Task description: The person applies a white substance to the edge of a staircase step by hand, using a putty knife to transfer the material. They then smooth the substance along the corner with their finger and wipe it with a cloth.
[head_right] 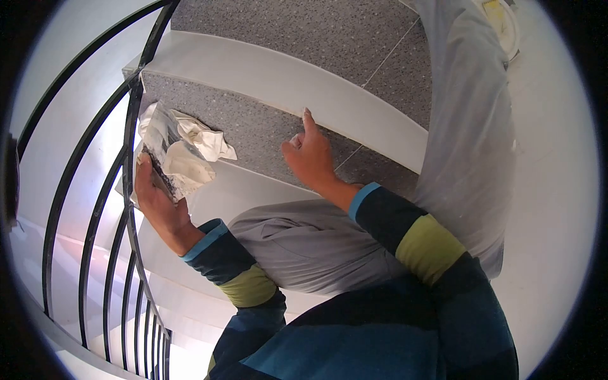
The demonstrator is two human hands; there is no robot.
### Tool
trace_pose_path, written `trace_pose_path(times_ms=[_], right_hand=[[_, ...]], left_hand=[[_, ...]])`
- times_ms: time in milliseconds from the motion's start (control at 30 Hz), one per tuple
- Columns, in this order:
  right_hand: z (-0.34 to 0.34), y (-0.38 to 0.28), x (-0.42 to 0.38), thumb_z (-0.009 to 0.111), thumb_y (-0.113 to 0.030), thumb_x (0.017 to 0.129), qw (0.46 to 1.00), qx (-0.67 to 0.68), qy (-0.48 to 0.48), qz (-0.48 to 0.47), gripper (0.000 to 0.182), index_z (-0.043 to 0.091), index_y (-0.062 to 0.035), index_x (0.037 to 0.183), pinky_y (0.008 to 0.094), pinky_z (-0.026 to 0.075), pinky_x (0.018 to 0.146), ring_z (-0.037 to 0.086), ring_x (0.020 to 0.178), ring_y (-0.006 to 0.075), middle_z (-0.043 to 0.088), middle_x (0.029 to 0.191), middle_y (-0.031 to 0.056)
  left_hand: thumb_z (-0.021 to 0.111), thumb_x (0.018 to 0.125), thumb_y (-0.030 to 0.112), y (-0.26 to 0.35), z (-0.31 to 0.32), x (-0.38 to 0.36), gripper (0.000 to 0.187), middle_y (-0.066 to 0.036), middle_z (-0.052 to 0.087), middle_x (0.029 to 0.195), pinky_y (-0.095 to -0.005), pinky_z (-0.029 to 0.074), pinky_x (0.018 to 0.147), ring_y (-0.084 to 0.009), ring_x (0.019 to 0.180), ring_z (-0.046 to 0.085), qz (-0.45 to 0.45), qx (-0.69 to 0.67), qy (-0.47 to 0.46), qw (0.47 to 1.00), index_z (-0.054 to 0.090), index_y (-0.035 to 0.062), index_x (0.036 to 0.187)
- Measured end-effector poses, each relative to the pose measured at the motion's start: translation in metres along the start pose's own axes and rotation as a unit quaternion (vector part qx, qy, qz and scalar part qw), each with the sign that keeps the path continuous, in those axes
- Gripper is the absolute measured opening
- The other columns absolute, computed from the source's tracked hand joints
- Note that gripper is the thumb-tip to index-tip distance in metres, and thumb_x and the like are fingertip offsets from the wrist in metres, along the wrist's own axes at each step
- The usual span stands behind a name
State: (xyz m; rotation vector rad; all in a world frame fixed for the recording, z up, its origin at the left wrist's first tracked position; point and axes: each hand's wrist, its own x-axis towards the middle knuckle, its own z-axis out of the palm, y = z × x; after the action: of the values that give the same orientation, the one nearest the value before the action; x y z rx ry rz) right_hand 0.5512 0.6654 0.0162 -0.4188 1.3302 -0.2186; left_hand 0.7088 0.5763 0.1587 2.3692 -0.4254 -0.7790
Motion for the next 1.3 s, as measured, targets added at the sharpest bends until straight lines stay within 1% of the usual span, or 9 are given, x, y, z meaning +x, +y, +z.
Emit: trace_pose_path(times_ms=[267,333,567,633,667,733,1067,1133,1300], right_hand=[[0.011,-0.004,0.008,0.054,-0.003,0.078,0.999,0.024,-0.023,-0.021,0.078,0.01,0.0001,0.142,0.0231,0.042,0.043,0.046,0.049,0.0065,0.047,0.061,-0.0006],[0.014,-0.01,0.009,0.057,-0.012,0.071,0.999,0.028,-0.026,-0.005,0.079,0.02,0.0049,0.138,0.0301,0.044,0.057,0.053,0.055,0.0163,0.052,0.06,0.0049],[0.022,-0.017,0.012,0.056,-0.01,0.072,0.992,-0.032,-0.076,-0.096,0.08,0.017,-0.0012,0.141,0.0332,0.046,0.059,0.057,0.059,0.0223,0.056,0.064,0.0085],[0.022,-0.016,0.007,0.055,-0.006,0.075,0.972,-0.079,-0.125,-0.181,0.079,0.014,-0.0067,0.143,0.0257,0.042,0.053,0.048,0.05,0.0108,0.054,0.065,0.0057],[0.02,-0.017,0.005,0.055,-0.006,0.075,0.973,-0.079,-0.124,-0.18,0.079,0.014,-0.0067,0.143,0.0257,0.042,0.053,0.048,0.05,0.0108,0.054,0.065,0.0057],[0.015,-0.019,-0.002,0.053,-0.009,0.073,0.978,-0.071,-0.135,-0.143,0.079,0.015,-0.0032,0.142,0.039,0.047,0.059,0.057,0.057,0.029,0.057,0.065,0.0115],[-0.008,-0.004,-0.005,0.052,-0.013,0.076,0.979,-0.167,0.021,-0.118,0.078,0.011,0.0076,0.139,0.0447,0.047,0.052,0.057,0.052,0.0315,0.057,0.062,0.0148],[-0.005,-0.011,-0.01,0.053,-0.014,0.076,0.923,-0.38,-0.034,-0.042,0.078,0.011,0.0072,0.139,0.0446,0.048,0.052,0.057,0.051,0.032,0.058,0.062,0.0146],[-0.004,-0.001,-0.036,0.053,-0.015,0.076,0.951,-0.268,-0.067,-0.135,0.077,0.013,0.0078,0.138,0.0436,0.049,0.054,0.058,0.051,0.0321,0.059,0.064,0.0136]], left_hand=[[0.049,0.091,0.022,0.0,0.002,-0.001,0.041,-0.012,0.05,0.113,-0.0286,0.042,0.087,-0.0185,0.102,0.052,-0.011,-0.023,0.028,0.999,0.048,-0.0092,0.117],[0.049,0.091,0.022,0.002,0.003,-0.002,0.041,-0.012,0.049,0.114,-0.0287,0.041,0.088,-0.0187,0.103,0.052,-0.012,-0.021,0.028,0.999,0.048,-0.0095,0.118],[0.05,0.09,0.021,0.003,0.003,-0.002,0.041,-0.012,0.051,0.112,-0.0289,0.042,0.086,-0.0192,0.102,0.052,-0.021,-0.012,0.047,0.999,0.048,-0.0089,0.118],[0.05,0.09,0.02,0.004,0.003,-0.002,0.04,-0.012,0.052,0.111,-0.0288,0.043,0.086,-0.0192,0.101,0.053,-0.028,-0.021,0.037,0.999,0.048,-0.0086,0.118],[0.05,0.09,0.02,0.004,0.003,-0.002,0.04,-0.012,0.053,0.11,-0.0286,0.043,0.085,-0.0193,0.1,0.053,-0.034,-0.031,0.028,0.999,0.048,-0.0082,0.118],[0.049,0.09,0.02,0.005,0.003,-0.003,0.039,-0.012,0.053,0.108,-0.0284,0.043,0.084,-0.0191,0.099,0.054,-0.032,-0.033,0.027,0.999,0.049,-0.0078,0.117],[0.049,0.09,0.02,0.01,0.001,-0.007,0.035,-0.011,0.055,0.105,-0.0278,0.044,0.081,-0.018,0.094,0.055,-0.027,-0.054,-0.026,0.998,0.05,-0.0062,0.113],[0.05,0.09,0.02,0.009,0.003,-0.009,0.036,-0.012,0.055,0.105,-0.0278,0.044,0.081,-0.0184,0.094,0.055,-0.011,-0.036,-0.011,0.999,0.05,-0.0066,0.114],[0.052,0.09,0.022,0.007,0.003,-0.011,0.039,-0.013,0.054,0.108,-0.0284,0.044,0.083,-0.0192,0.096,0.055,-0.004,-0.01,0.03,0.999,0.05,-0.0085,0.114]])
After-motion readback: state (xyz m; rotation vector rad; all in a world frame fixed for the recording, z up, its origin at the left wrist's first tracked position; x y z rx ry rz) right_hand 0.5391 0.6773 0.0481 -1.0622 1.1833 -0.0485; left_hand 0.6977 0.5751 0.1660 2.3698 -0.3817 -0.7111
